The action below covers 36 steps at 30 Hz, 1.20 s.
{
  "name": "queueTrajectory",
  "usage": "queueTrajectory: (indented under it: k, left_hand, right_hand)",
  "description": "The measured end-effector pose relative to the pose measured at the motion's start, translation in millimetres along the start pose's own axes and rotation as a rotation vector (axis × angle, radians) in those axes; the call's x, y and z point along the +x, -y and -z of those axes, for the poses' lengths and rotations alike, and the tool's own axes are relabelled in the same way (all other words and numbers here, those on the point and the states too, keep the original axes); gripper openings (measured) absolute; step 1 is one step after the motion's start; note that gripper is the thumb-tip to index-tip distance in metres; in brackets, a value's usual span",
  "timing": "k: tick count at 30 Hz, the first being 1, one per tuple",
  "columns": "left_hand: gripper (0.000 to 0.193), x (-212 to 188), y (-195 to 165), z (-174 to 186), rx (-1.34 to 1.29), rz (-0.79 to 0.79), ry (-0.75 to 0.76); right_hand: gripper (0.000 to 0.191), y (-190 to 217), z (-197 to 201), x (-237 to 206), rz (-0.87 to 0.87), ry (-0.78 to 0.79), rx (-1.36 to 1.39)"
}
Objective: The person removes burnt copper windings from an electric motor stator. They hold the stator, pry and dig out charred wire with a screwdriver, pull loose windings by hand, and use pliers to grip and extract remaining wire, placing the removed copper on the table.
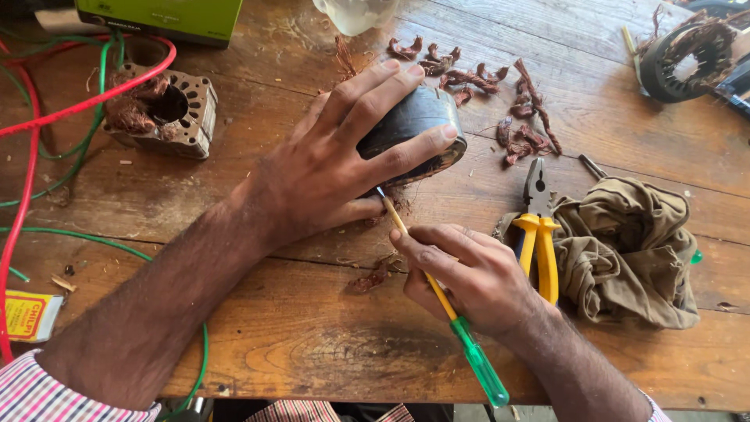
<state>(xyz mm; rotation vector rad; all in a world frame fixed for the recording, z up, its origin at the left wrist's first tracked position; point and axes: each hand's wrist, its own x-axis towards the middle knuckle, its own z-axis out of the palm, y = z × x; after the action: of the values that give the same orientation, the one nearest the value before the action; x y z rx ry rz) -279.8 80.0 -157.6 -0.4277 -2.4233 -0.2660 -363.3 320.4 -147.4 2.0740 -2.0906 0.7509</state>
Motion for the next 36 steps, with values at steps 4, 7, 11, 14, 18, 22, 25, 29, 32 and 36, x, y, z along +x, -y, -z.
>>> queueTrajectory:
  k: [4,7,11,14,18,22,25,29,32,36]
  left_hand:
    - [0.115,-0.5,0.3,-1.7,0.007,-0.001,0.012]
    - [0.116,-1.1,-0.2,-2.7,0.004,-0.010,0.007]
    - [0.116,-1.4,-1.4,-5.3,0.011,-0.013,-0.003]
    - [0.117,-2.1,-0.8,-8.0,-0.008,-0.011,-0.006]
    - [0.113,-1.9,1.7,-11.5,-0.065,-0.006,-0.036]
    - [0.108,-0.5,3.6,-13.0,-0.094,-0.024,-0.055]
    - [0.108,-0.3,2.5,-12.6,-0.064,-0.019,-0.050]
    - [0.110,0.3,3.2,-10.6,-0.054,-0.018,-0.043]
    - [0.110,1.6,6.0,-10.1,-0.075,-0.014,-0.042]
    - [0.112,2.7,9.2,-12.1,-0.066,-0.022,-0.048]
  right_hand:
    - [0.053,-1.9,-1.0,-2.3,-0.021,-0.014,0.036]
    - [0.054,-3.0,0.2,-3.9,-0.035,-0.002,0.056]
    - [0.054,-0.8,1.3,-4.8,-0.057,-0.004,0.073]
    - [0.053,4.0,-3.4,-4.6,-0.042,-0.039,0.020]
    - [0.056,7.1,-6.5,-5.9,-0.032,-0.047,-0.022]
    - [0.058,4.3,-4.7,-5.9,0.004,-0.003,-0.042]
    - [0.057,2.0,-4.2,-4.0,0.012,0.003,-0.035]
    - [0.055,1.2,-4.2,-1.4,0.006,0.022,-0.045]
    - [0.055,0.0,-3.5,-0.4,0.024,0.016,-0.051]
    - [0.050,1.1,-7.2,0.2,-0.031,-0.053,-0.023]
